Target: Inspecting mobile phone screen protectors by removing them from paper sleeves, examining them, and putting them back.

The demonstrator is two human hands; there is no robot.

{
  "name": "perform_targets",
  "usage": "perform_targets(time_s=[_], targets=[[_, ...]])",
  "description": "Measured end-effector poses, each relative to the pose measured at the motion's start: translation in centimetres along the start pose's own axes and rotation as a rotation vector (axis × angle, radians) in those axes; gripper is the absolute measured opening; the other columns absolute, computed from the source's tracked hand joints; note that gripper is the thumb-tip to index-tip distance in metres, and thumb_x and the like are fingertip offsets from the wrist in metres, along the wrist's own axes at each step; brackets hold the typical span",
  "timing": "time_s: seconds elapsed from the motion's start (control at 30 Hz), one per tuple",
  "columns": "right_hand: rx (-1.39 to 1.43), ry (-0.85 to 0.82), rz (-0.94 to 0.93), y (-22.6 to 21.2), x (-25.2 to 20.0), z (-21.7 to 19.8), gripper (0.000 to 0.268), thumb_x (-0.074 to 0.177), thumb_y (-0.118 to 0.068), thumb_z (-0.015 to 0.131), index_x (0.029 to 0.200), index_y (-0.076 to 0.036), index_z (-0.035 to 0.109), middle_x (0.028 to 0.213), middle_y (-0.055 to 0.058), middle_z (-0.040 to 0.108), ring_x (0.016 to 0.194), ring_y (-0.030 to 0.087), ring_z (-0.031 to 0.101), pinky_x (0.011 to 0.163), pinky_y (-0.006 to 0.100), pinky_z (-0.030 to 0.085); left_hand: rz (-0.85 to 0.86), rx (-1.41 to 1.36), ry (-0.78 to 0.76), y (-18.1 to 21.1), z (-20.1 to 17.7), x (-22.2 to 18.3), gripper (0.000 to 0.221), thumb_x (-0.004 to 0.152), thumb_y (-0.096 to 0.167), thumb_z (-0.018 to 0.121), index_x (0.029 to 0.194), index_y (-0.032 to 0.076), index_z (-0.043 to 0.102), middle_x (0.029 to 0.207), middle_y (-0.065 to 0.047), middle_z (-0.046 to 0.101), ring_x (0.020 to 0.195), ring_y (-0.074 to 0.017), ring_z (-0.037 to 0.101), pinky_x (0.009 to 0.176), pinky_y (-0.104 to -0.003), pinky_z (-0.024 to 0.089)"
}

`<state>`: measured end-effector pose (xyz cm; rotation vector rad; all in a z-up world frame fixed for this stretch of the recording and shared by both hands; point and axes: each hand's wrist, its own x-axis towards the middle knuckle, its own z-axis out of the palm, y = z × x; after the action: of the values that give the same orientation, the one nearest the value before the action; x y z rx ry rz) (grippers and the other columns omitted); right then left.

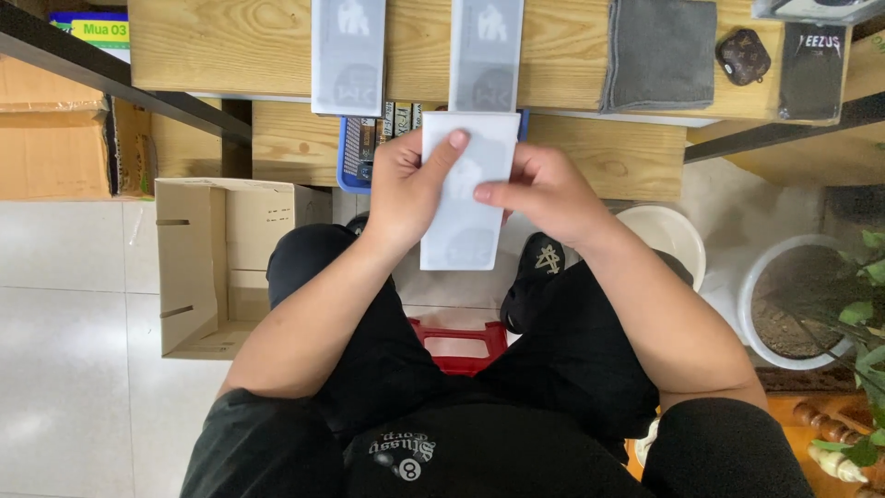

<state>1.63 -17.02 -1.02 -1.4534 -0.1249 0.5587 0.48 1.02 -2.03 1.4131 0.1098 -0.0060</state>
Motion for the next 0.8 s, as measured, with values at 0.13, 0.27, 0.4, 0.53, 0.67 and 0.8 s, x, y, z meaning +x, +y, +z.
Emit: perform_targets(time_s=[0.13, 0.27, 0.4, 0.53, 0.67, 0.8], targets=[[-0.226, -0.278, 0.199, -0.2, -0.4, 1.7, 0.026, 0.085, -0.008, 0.068, 0.108, 0.005, 0.069, 0.091, 0.025, 0.071, 0.077, 0.031, 0.069, 0.066, 0.043, 0.059, 0.023, -0.021, 0.081, -1.4, -1.6, 1.1, 0.027, 0.097, 0.021, 0.064, 0.076, 0.005, 0.069, 0.061, -0.004, 0.066, 0.058, -0.0072, 0.059, 0.056, -0.021, 0.051], [-0.291, -0.388, 0.279, -0.4, -0.9, 2.9, 0.021, 0.086, -0.018, 0.066, 0.094, 0.001, 0.073, 0.081, 0.014, 0.075, 0.072, 0.020, 0.072, 0.070, 0.032, 0.060, 0.057, -0.020, 0.245, 1.5, -1.8, 1.3, 0.036, 0.097, 0.033, 0.053, 0.075, 0.009, 0.068, 0.060, 0.001, 0.059, 0.056, -0.0065, 0.053, 0.054, -0.022, 0.043], [-0.309, -0.390, 0.365, -0.9, -0.7, 2.8, 0.026, 0.089, -0.024, 0.062, 0.101, -0.004, 0.073, 0.087, 0.010, 0.076, 0.077, 0.017, 0.072, 0.076, 0.027, 0.058, 0.187, 0.105, 0.181, 2.5, -1.7, 1.3, 0.041, 0.098, 0.045, 0.044, 0.101, 0.011, 0.066, 0.099, 0.000, 0.066, 0.082, -0.0096, 0.054, 0.072, -0.024, 0.042], [-0.261, -0.308, 0.174, -0.3, -0.2, 2.1, 0.023, 0.091, -0.020, 0.066, 0.097, 0.001, 0.074, 0.083, 0.018, 0.074, 0.078, 0.025, 0.073, 0.076, 0.039, 0.060, 0.235, 0.162, 0.099, 2.5, 0.1, -0.2, 0.019, 0.100, 0.019, 0.057, 0.090, 0.005, 0.065, 0.073, -0.004, 0.057, 0.076, -0.0139, 0.049, 0.071, -0.029, 0.044], [-0.214, -0.171, -0.012, -0.1, 0.2, -0.1, 0.026, 0.098, -0.022, 0.060, 0.095, 0.000, 0.074, 0.081, 0.014, 0.072, 0.074, 0.025, 0.071, 0.076, 0.039, 0.058, 0.330, 0.319, -0.019, 2.8, 1.0, -0.7, 0.021, 0.099, 0.019, 0.059, 0.085, 0.004, 0.062, 0.060, -0.010, 0.059, 0.060, -0.0141, 0.052, 0.056, -0.031, 0.045], [-0.117, 0.073, -0.201, 3.0, 1.1, -3.1, 0.027, 0.102, -0.018, 0.060, 0.082, -0.005, 0.072, 0.070, 0.000, 0.062, 0.071, 0.006, 0.058, 0.072, 0.024, 0.054, 0.340, 0.389, -0.108, 2.0, 1.7, -1.2, 0.023, 0.097, 0.023, 0.062, 0.084, 0.004, 0.062, 0.056, -0.010, 0.060, 0.051, -0.0153, 0.055, 0.052, -0.030, 0.045]])
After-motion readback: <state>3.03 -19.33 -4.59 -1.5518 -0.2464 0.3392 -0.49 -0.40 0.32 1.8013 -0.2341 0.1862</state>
